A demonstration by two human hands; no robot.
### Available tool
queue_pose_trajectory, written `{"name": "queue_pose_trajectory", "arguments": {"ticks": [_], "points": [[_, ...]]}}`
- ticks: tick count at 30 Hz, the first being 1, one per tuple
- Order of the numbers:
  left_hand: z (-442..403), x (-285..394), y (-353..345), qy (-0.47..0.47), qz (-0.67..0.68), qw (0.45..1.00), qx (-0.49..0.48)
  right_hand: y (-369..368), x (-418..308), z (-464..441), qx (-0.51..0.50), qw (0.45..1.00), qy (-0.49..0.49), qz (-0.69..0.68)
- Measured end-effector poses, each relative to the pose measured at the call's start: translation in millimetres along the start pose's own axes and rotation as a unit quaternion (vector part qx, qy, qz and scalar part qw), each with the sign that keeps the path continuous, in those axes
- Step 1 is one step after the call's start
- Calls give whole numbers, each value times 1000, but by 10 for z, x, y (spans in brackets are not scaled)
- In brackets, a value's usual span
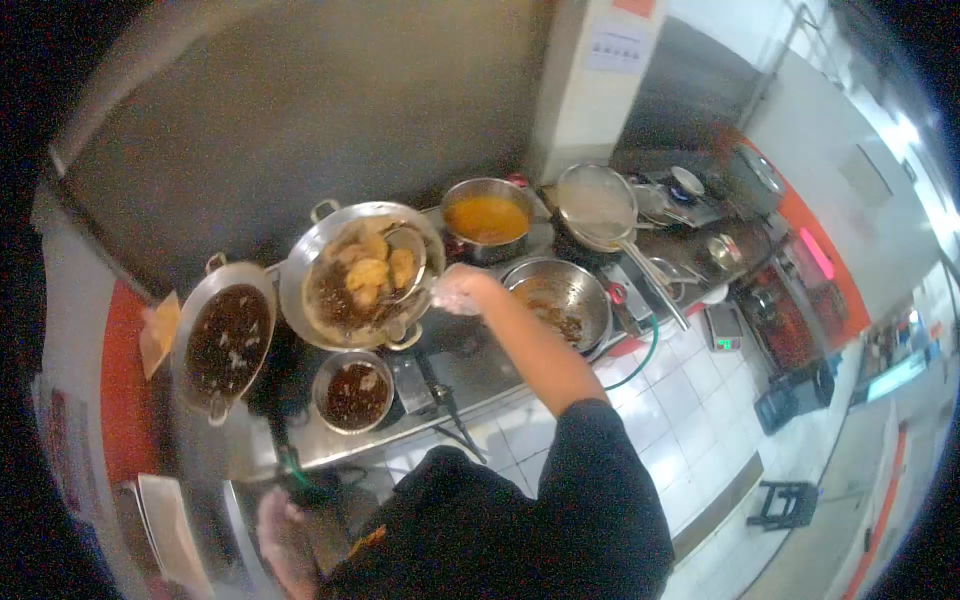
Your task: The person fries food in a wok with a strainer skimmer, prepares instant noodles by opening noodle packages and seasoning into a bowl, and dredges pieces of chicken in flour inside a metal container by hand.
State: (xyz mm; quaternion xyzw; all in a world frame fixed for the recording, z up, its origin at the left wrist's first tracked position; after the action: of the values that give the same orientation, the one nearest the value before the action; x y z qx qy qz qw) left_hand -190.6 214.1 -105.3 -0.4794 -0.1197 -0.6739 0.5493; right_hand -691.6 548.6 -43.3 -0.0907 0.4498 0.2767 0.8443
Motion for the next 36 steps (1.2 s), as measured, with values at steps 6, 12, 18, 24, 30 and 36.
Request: {"name": "queue_pose_trajectory", "arguments": {"ticks": [6, 12, 18, 24, 30, 36], "points": [[246, 95, -199, 20, 53, 997, 60, 238, 18, -46, 25, 998, 30, 39], [87, -38, -19, 58, 58, 995, 59, 119, -200, 225, 97, 984, 61, 135], [166, -64, -79, 73, 61, 993, 76, -42, -321, -48, 98, 931, 208, 283], [153, -74, -109, 70, 30, 993, 85, -400, -345, -515, 107, 829, 363, 411], [223, -99, -113, 61, 45, 994, 83, -988, -628, -322, 129, 669, 405, 609], [278, -103, -86, 59, 69, 992, 86, -1189, -622, -661, 171, 713, 345, 586]]}}
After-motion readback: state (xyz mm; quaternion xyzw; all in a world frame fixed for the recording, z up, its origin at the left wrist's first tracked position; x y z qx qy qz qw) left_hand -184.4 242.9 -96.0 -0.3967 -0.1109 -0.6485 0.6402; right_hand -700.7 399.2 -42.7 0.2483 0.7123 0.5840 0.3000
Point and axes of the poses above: each hand's wrist, its own z-axis away from the middle knuckle, its own y-axis out of the back of the hand, x = y × z, the point moved 10 cm from there along -z, towards the middle knuckle, and after that the axes turned 12 degrees about x, right-handed, at the moved point
